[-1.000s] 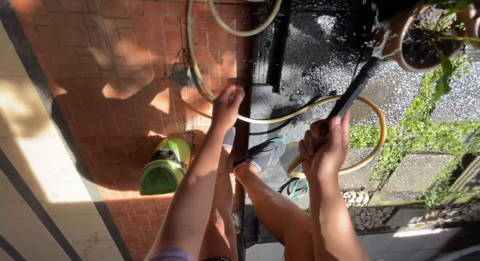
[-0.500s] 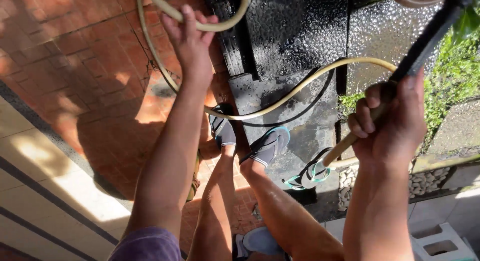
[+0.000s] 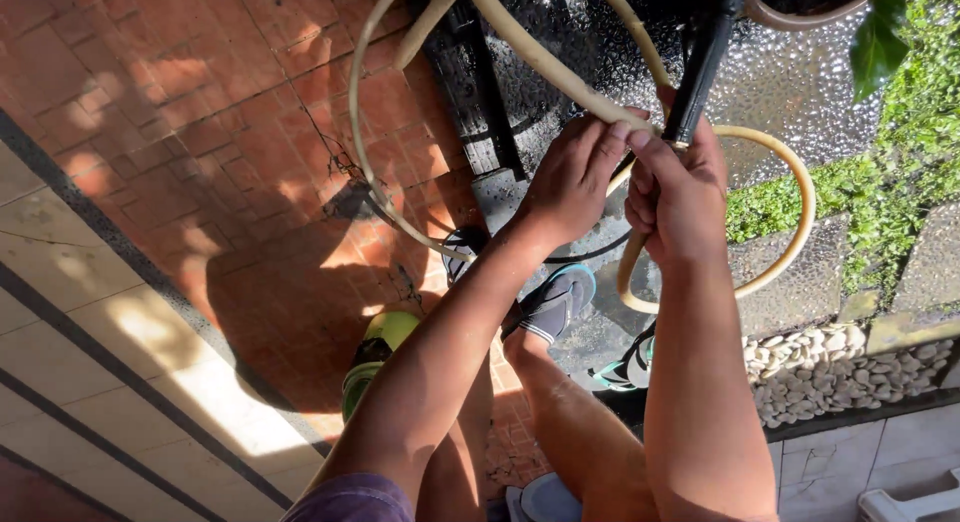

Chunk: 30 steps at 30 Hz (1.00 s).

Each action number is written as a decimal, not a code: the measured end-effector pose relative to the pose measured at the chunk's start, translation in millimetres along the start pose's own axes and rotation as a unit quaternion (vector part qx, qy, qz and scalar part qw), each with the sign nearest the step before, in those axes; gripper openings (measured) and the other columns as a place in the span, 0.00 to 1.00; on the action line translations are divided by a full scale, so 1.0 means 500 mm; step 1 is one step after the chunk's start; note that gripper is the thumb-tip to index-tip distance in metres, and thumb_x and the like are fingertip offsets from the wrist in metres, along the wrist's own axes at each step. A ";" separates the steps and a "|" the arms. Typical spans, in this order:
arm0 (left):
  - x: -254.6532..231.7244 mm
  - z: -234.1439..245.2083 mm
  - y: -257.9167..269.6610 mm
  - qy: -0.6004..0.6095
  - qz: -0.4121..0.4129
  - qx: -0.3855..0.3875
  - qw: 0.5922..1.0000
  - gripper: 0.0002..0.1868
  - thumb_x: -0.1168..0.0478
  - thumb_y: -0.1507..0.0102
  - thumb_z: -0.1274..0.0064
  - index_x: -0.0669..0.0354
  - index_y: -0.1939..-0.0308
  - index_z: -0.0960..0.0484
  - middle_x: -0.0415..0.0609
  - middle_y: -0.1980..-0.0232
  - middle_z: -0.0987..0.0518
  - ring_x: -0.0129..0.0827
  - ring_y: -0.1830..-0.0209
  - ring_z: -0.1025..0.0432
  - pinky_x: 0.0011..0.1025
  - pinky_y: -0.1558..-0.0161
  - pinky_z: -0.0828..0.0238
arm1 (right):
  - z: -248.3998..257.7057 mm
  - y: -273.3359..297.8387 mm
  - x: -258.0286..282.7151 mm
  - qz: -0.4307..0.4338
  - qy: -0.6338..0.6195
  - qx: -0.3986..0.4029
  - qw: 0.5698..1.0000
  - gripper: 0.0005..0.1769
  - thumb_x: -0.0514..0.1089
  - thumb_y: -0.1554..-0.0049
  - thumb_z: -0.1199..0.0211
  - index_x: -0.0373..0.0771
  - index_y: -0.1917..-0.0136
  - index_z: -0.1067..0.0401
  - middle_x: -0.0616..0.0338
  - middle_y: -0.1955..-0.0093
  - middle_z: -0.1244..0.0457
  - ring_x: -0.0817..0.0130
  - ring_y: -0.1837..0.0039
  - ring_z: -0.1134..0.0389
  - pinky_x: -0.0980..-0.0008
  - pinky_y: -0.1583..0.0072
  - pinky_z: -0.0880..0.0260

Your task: Watering various potted plants in a garden using a hose with a nozzle.

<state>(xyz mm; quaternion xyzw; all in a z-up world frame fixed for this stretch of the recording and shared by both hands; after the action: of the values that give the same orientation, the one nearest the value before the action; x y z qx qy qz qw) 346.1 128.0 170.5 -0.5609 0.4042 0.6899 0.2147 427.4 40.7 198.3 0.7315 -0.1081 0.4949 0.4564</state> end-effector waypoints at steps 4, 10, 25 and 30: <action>-0.020 0.045 -0.003 -0.031 -0.052 -0.020 0.998 0.27 0.46 0.26 0.69 0.64 0.53 0.21 0.65 0.54 0.23 0.64 0.45 0.26 0.56 0.41 0.28 | 0.003 -0.027 -0.020 -0.014 0.029 0.030 0.999 0.15 0.41 0.35 0.36 0.38 0.36 0.32 0.59 0.75 0.46 0.76 0.82 0.51 0.77 0.80 0.53; 0.116 0.191 -0.023 -0.125 -0.231 -0.278 0.924 0.25 0.51 0.38 0.41 0.43 0.88 0.34 0.35 0.89 0.37 0.29 0.87 0.36 0.21 0.77 0.37 | -0.007 -0.017 0.001 0.020 0.031 0.004 0.999 0.06 0.40 0.32 0.39 0.37 0.46 0.32 0.58 0.76 0.46 0.76 0.83 0.52 0.76 0.79 0.52; 0.556 0.470 -0.300 -0.474 0.047 -0.037 0.879 0.33 0.54 0.27 0.49 0.34 0.21 0.45 0.48 0.21 0.47 0.66 0.26 0.53 0.76 0.42 0.48 | 0.063 -0.062 0.028 0.021 0.005 -0.009 1.000 0.11 0.54 0.38 0.36 0.48 0.56 0.29 0.72 0.76 0.47 0.82 0.78 0.51 0.80 0.77 0.54; 0.531 0.450 -0.164 -0.346 -0.004 -0.184 0.920 0.40 0.28 0.30 0.85 0.57 0.52 0.27 0.63 0.56 0.22 0.66 0.58 0.30 0.59 0.66 0.39 | 0.056 -0.069 0.005 -0.008 -0.015 0.020 1.000 0.11 0.52 0.37 0.36 0.48 0.58 0.30 0.70 0.74 0.44 0.82 0.77 0.52 0.80 0.76 0.56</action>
<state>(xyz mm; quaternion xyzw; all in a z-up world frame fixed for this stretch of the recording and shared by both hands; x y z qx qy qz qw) 198.5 313.7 -96.9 -0.3181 0.1681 0.9025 0.2369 467.2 39.3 178.4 0.7487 -0.0993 0.4819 0.4443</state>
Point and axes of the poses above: each hand's wrist, its own y-axis away from the middle knuckle, its own z-axis out of the back of the hand, x = y × z, the point moved 3 cm from there along -y, towards the middle knuckle
